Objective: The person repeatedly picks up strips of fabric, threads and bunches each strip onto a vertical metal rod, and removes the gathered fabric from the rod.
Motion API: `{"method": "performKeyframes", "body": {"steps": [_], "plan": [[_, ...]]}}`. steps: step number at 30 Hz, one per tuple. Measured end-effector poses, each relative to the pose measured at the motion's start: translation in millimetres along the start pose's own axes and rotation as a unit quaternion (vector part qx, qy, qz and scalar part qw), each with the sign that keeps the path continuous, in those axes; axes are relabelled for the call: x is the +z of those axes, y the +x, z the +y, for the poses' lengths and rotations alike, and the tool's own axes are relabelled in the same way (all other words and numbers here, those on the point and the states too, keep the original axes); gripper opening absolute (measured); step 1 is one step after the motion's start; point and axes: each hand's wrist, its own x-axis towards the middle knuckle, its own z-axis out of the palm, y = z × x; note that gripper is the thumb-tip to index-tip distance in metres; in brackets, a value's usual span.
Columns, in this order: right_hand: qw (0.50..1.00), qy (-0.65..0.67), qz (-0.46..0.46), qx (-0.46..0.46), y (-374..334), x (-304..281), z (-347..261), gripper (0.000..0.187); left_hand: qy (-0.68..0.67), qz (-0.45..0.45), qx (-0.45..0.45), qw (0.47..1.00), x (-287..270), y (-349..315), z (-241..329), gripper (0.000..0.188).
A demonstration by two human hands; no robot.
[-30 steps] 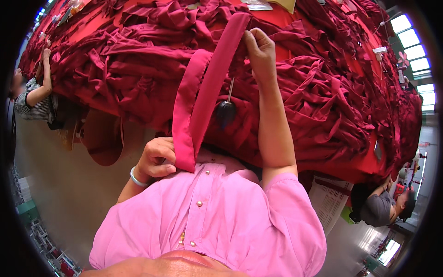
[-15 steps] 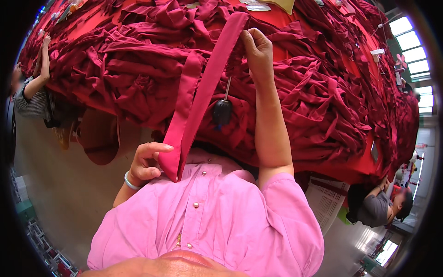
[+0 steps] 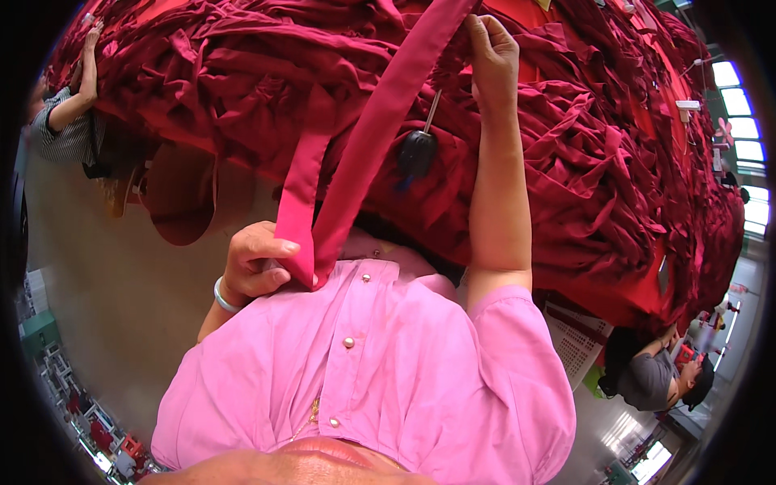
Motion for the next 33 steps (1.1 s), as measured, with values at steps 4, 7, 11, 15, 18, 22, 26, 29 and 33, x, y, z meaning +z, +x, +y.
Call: {"method": "performKeyframes", "body": {"steps": [4, 7, 11, 15, 18, 22, 26, 29, 33], "plan": [[0.999, 0.016, -0.030, 0.005, 1.7, -8.7, 5.7, 0.013, 0.023, -0.005, 0.033, 0.999, 5.2, -2.3, 2.5, 0.029], [1.000, 0.021, 0.000, 0.010, 5.3, -14.9, 11.1, 0.012, 0.036, 0.015, 0.053, 0.998, 6.5, -7.9, 2.3, 0.029], [0.999, 0.025, -0.018, 0.006, 7.1, -21.5, 15.2, 0.012, 0.085, 0.010, 0.042, 0.995, 8.9, -13.8, 8.0, 0.029], [0.999, 0.036, -0.005, 0.013, 8.2, -19.4, 18.5, 0.013, 0.099, 0.026, 0.061, 0.993, 12.4, -17.1, 10.5, 0.029], [1.000, 0.024, 0.002, 0.008, 8.9, -21.1, 15.8, 0.014, 0.105, 0.014, 0.068, 0.992, 12.4, -18.7, 15.4, 0.029], [0.999, 0.029, -0.024, 0.012, 12.2, -33.5, 20.2, 0.014, 0.120, 0.011, 0.077, 0.990, 14.2, -16.0, 20.8, 0.029], [1.000, 0.025, 0.013, 0.009, 11.1, -21.4, 18.9, 0.014, 0.146, -0.005, 0.097, 0.985, 21.5, -11.1, 22.5, 0.027], [0.999, 0.022, -0.022, 0.007, 10.2, -20.9, 16.8, 0.015, 0.179, 0.004, 0.140, 0.974, 27.8, -4.0, 29.5, 0.026], [0.893, -0.381, 0.131, -0.202, -4.5, 5.1, -18.3, 0.023, 0.254, -0.033, 0.136, 0.957, 30.3, 1.3, 42.2, 0.027]]}}
